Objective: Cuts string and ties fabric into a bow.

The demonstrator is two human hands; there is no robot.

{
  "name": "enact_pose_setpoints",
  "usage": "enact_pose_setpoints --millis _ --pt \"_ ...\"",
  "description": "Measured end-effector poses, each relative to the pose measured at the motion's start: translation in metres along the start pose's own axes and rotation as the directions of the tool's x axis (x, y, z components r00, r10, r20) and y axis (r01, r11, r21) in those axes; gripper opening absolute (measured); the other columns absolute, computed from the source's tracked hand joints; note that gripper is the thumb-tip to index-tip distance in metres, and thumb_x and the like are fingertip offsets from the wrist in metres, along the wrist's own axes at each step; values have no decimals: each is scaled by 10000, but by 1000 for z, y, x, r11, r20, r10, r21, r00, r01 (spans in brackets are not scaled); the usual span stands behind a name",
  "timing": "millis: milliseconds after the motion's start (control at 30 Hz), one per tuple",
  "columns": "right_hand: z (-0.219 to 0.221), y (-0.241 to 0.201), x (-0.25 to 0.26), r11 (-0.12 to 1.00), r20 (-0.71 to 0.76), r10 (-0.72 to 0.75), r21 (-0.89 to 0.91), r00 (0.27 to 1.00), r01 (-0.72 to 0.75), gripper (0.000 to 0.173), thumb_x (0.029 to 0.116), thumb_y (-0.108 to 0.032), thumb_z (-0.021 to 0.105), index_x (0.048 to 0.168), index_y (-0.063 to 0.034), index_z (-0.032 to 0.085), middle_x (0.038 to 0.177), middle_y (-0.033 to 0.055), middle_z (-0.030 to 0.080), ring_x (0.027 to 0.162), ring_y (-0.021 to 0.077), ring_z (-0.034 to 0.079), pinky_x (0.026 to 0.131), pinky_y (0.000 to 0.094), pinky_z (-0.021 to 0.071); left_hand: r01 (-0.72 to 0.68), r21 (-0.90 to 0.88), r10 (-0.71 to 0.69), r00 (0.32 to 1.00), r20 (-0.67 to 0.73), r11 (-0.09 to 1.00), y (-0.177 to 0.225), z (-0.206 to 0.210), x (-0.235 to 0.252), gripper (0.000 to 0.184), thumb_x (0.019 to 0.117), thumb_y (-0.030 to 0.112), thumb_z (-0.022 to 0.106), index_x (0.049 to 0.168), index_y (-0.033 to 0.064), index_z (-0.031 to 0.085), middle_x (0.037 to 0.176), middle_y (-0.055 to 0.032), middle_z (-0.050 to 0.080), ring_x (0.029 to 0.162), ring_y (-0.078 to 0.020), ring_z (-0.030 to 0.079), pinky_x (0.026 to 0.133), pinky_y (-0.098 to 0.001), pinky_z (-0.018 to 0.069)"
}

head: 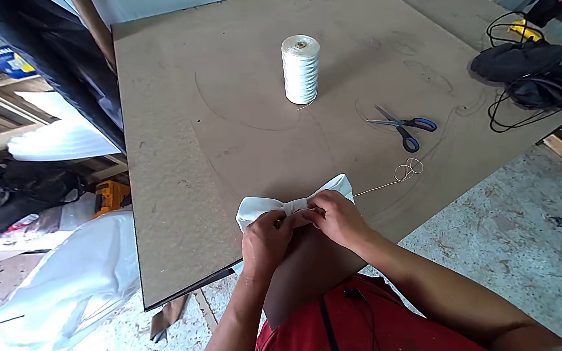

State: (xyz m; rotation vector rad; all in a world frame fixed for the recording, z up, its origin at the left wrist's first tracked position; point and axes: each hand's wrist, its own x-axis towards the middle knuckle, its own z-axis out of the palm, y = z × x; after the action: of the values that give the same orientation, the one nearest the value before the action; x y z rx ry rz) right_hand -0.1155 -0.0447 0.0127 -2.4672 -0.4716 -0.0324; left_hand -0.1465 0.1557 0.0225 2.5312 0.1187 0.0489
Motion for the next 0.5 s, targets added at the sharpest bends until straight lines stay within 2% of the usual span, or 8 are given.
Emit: enact_pose_setpoints --millis 100,200,300,433,500 --pt "8 0 3 997 -46 -38 -71 998 35 289 1010 -412 619 926 -168 749 954 -13 685 934 163 649 781 347 559 60 -35 -60 998 14 998 1 0 5 241 963 382 715 826 193 776 719 19 708 650 -162 666 614 -497 541" --pt "18 4 9 988 -93 -96 -129 991 84 374 1039 -421 558 832 -149 709 851 -3 651 843 184 626 670 366 512 84 9 -84 996 -6 996 4 5 8 309 981 409 688 778 183 745 669 3 674 615 -185 642 581 -498 509" --pt "22 8 13 987 -114 -114 -123 987 100 410 1041 -433 553 788 -138 683 806 2 632 808 188 617 647 365 492 76 40 -75 997 -25 996 6 8 9 337 988 412 675 766 164 726 671 -10 665 615 -199 637 573 -502 506" --pt "22 8 12 992 -117 -88 -97 989 77 427 1036 -450 561 772 -132 667 786 10 613 790 191 609 642 367 486 -52 5 52 992 -113 999 0 4 2 230 959 345 709 819 164 739 843 14 697 724 -159 667 630 -460 559" --pt "23 7 12 994 -122 -70 -93 990 59 431 1035 -461 558 786 -127 672 803 19 624 805 201 620 649 376 498 -97 13 98 991 -94 995 -3 -7 -2 173 948 296 713 863 146 734 938 -20 724 811 -206 705 678 -507 578"
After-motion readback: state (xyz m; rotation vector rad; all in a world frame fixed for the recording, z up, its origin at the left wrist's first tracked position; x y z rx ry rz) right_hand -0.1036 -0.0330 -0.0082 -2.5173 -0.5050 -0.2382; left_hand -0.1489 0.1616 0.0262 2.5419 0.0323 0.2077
